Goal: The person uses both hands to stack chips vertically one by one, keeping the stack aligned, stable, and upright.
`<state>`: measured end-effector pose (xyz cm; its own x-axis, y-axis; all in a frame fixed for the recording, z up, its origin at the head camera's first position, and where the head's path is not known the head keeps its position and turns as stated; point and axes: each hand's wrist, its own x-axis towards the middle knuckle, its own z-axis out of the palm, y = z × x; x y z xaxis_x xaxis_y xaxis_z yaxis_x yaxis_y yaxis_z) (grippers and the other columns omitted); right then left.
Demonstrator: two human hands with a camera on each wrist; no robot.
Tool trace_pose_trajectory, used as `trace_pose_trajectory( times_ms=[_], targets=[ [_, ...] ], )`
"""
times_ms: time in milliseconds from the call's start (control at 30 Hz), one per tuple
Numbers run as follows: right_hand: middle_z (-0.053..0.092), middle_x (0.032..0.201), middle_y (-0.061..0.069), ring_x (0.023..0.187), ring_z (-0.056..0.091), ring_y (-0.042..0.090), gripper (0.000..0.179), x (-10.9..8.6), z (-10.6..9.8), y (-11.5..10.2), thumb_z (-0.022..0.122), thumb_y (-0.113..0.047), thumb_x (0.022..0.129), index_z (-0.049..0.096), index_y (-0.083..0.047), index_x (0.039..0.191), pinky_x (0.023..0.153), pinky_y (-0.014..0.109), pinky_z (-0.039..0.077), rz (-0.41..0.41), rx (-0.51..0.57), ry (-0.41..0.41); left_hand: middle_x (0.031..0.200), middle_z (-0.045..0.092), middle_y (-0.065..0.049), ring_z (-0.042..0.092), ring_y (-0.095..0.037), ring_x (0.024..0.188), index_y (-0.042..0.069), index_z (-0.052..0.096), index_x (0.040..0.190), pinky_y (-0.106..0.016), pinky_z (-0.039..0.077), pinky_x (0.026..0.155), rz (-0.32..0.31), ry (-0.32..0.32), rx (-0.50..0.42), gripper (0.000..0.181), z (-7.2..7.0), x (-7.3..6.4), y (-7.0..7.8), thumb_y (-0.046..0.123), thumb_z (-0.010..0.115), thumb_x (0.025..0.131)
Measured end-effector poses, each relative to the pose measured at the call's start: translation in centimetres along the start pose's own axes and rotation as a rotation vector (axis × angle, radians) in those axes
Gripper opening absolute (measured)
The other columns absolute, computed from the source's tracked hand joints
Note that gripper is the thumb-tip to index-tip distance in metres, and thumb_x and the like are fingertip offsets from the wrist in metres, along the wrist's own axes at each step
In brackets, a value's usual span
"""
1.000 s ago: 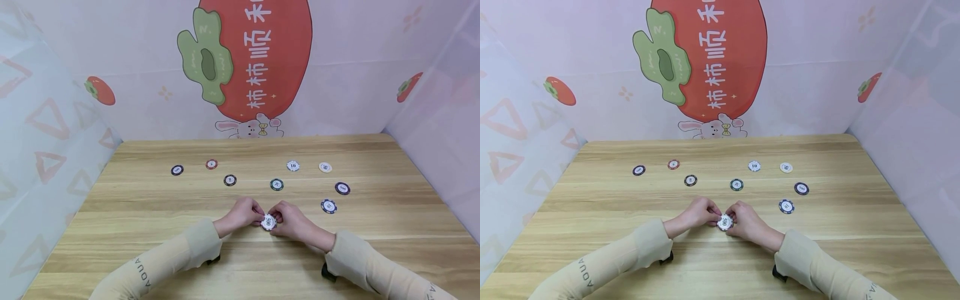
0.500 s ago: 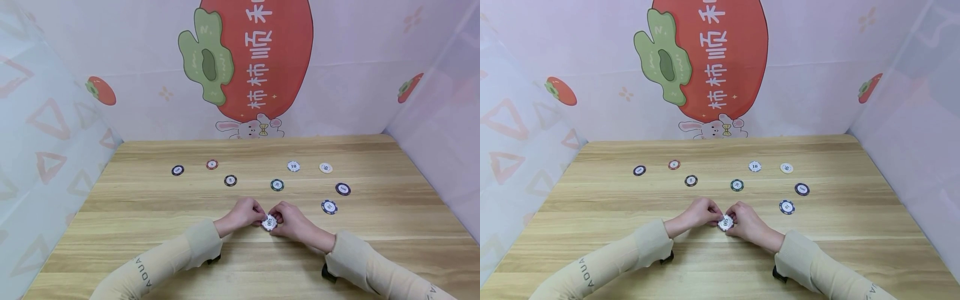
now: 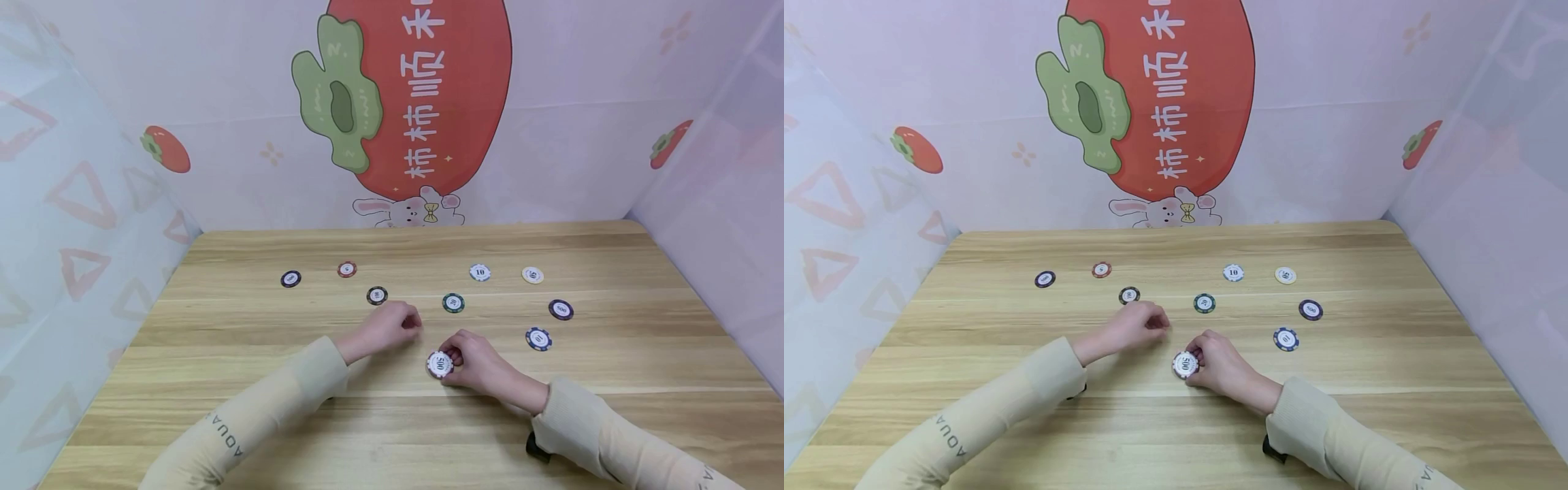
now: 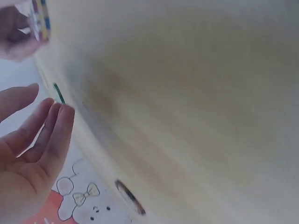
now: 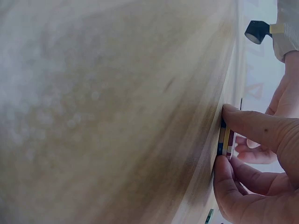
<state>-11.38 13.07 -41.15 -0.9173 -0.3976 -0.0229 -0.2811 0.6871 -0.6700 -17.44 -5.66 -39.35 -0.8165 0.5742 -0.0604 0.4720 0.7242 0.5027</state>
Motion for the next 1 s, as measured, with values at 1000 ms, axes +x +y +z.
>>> trace_pose_trajectory(
  times_ms=[1000],
  targets=[
    [0.053, 0.084, 0.000, 0.073, 0.050, 0.010, 0.037, 0.0, 0.1, 0.2, 0.081, -0.004, 0.061, 0.062, 0.000, 0.093, 0.063, 0.019, 0.044, -0.017, 0.003, -0.001, 0.102, 0.063, -0.013, 0.057, -0.028, 0.098, 0.000, 0.065, 0.099, -0.036, 0.044, 0.089, 0.029, 0.136, 0.268, 0.021, -2.3, 1.1, -5.6, -0.005, 0.057, 0.080]
  ],
)
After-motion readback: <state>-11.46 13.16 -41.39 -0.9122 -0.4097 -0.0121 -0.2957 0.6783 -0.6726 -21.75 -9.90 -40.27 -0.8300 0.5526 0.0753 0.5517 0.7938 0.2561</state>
